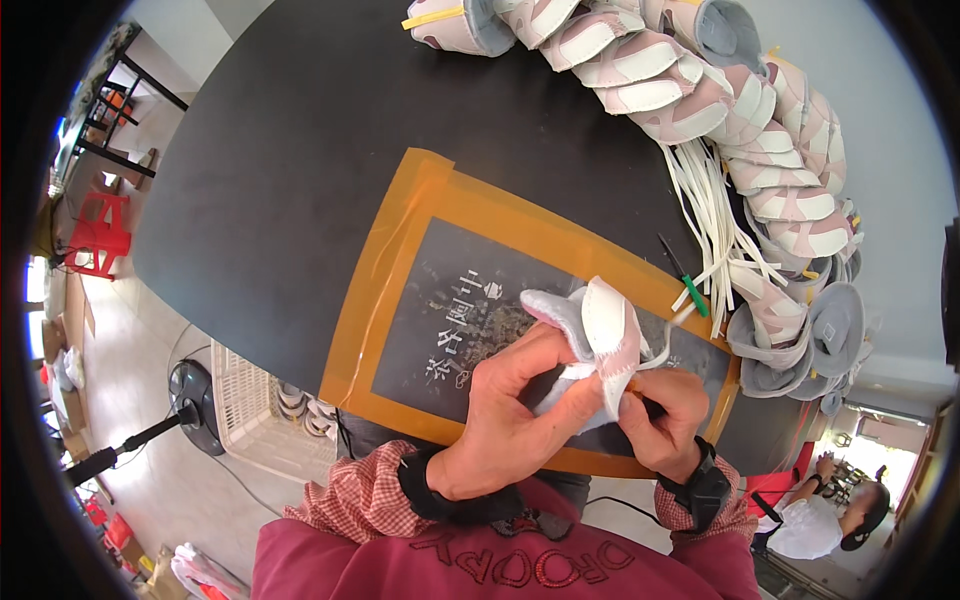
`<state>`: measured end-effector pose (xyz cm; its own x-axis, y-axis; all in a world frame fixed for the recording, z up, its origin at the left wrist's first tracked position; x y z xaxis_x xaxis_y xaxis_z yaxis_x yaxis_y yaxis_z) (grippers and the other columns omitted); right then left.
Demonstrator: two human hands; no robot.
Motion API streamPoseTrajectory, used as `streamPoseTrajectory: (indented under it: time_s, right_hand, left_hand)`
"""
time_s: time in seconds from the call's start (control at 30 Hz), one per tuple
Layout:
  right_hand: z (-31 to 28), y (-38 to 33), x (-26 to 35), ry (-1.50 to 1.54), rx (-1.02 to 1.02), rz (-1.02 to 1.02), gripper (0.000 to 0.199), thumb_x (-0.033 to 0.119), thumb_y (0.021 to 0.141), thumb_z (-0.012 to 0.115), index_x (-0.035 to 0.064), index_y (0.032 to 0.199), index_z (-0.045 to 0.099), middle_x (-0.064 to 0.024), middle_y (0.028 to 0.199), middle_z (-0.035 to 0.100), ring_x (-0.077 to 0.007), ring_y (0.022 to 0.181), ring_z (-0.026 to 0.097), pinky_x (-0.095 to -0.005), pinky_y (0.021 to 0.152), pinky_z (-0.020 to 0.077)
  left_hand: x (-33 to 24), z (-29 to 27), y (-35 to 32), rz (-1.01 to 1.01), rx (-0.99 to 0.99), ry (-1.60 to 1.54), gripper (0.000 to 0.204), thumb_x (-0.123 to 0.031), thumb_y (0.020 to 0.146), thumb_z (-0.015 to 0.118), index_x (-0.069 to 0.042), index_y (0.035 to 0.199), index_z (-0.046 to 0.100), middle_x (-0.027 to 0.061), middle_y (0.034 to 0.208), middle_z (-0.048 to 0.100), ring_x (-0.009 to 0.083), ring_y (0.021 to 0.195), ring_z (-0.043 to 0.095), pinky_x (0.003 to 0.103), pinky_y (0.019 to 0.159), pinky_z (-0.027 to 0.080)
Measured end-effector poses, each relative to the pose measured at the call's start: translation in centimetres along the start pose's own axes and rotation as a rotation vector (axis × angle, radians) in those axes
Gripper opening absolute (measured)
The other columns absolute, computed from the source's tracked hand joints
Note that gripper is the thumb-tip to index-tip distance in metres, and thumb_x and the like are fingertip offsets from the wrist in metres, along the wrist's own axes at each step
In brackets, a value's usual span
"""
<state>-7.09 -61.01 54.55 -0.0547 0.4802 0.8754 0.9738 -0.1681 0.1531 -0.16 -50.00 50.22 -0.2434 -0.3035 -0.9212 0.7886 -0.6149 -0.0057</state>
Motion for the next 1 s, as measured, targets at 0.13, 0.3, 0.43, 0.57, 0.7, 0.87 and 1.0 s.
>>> streamPoseTrajectory:
  time_s: [0.13, 0.3, 0.43, 0.57, 0.7, 0.87, 1.0]
  right_hand:
    - [0.3, -0.2, -0.8, 0.006, 0.04, 0.056, 0.011, 0.005, 0.08, 0.065, -0.0032, 0.087, 0.068, -0.0112, 0.068, 0.065, -0.0155, 0.052, 0.059, -0.0249, 0.05, 0.0437]
    - [0.3, -0.4, -0.8, 0.115, 0.077, 0.075, 0.014, 0.008, 0.084, 0.064, -0.0053, 0.089, 0.067, -0.0103, 0.073, 0.068, -0.0124, 0.056, 0.06, -0.0235, 0.053, 0.0446]
    - [1.6, -1.8, -3.2, 0.499, 0.106, 0.42, 0.017, 0.01, 0.089, 0.062, -0.007, 0.09, 0.066, -0.0069, 0.077, 0.068, -0.0078, 0.064, 0.058, -0.023, 0.056, 0.0444]
    - [2.9, -2.7, -3.6, 0.782, 0.154, 0.642, 0.018, 0.009, 0.091, 0.06, -0.0077, 0.093, 0.066, -0.0046, 0.075, 0.065, -0.0055, 0.066, 0.056, -0.0227, 0.055, 0.0422]
    - [1.4, -0.7, -0.9, 0.183, 0.07, 0.2, 0.018, 0.01, 0.088, 0.062, -0.0062, 0.096, 0.066, -0.006, 0.066, 0.061, -0.0061, 0.055, 0.053, -0.023, 0.049, 0.0391]
    - [1.5, 0.4, -0.6, 0.216, 0.098, 0.173, 0.021, 0.01, 0.088, 0.062, -0.0057, 0.102, 0.064, -0.0059, 0.066, 0.061, -0.0058, 0.055, 0.054, -0.0232, 0.048, 0.0395]
    - [1.6, -0.1, -1.4, 0.375, 0.104, 0.27, 0.021, 0.01, 0.092, 0.059, -0.0065, 0.106, 0.063, -0.005, 0.079, 0.065, -0.0046, 0.067, 0.055, -0.0211, 0.056, 0.0422]
  left_hand:
    - [0.1, -0.1, 0.0, -0.113, 0.034, 0.026, 0.012, -0.009, 0.092, 0.059, 0.002, 0.093, 0.063, 0.0071, 0.091, 0.059, 0.0155, 0.084, 0.052, 0.029, 0.078, 0.043]
    - [-1.1, 0.0, -0.3, 0.05, 0.024, 0.091, 0.013, -0.009, 0.089, 0.064, 0.003, 0.095, 0.065, 0.012, 0.095, 0.062, 0.0235, 0.091, 0.056, 0.034, 0.083, 0.043]
    - [-0.6, -0.3, -0.6, 0.04, -0.024, 0.052, 0.013, -0.007, 0.087, 0.065, 0.002, 0.096, 0.065, 0.0125, 0.096, 0.063, 0.0249, 0.092, 0.057, 0.034, 0.083, 0.044]
    - [-1.1, -0.4, -0.9, 0.044, -0.041, 0.139, 0.014, -0.006, 0.085, 0.066, 0.002, 0.097, 0.065, 0.012, 0.094, 0.063, 0.0261, 0.089, 0.057, 0.034, 0.08, 0.045]
    - [-1.0, 0.1, -1.1, 0.081, -0.072, 0.169, 0.014, -0.005, 0.083, 0.069, 0.001, 0.095, 0.066, 0.0124, 0.093, 0.063, 0.0266, 0.087, 0.058, 0.033, 0.078, 0.046]
    - [-1.1, -0.1, -1.0, 0.097, -0.108, 0.156, 0.015, -0.005, 0.082, 0.07, 0.002, 0.095, 0.067, 0.0133, 0.095, 0.063, 0.0271, 0.087, 0.06, 0.033, 0.077, 0.047]
    - [-1.2, 0.1, -0.8, 0.085, -0.097, 0.15, 0.018, -0.006, 0.08, 0.072, 0.002, 0.096, 0.067, 0.0138, 0.096, 0.064, 0.0255, 0.089, 0.062, 0.032, 0.076, 0.048]
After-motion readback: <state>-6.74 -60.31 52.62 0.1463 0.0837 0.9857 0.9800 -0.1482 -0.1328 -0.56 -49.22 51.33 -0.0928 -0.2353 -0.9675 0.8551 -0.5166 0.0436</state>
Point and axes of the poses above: each hand's wrist, its own y-axis towards the middle knuckle, its own z-axis out of the palm, x = y × z, the point moved 10 cm from there along y, towards the middle knuckle
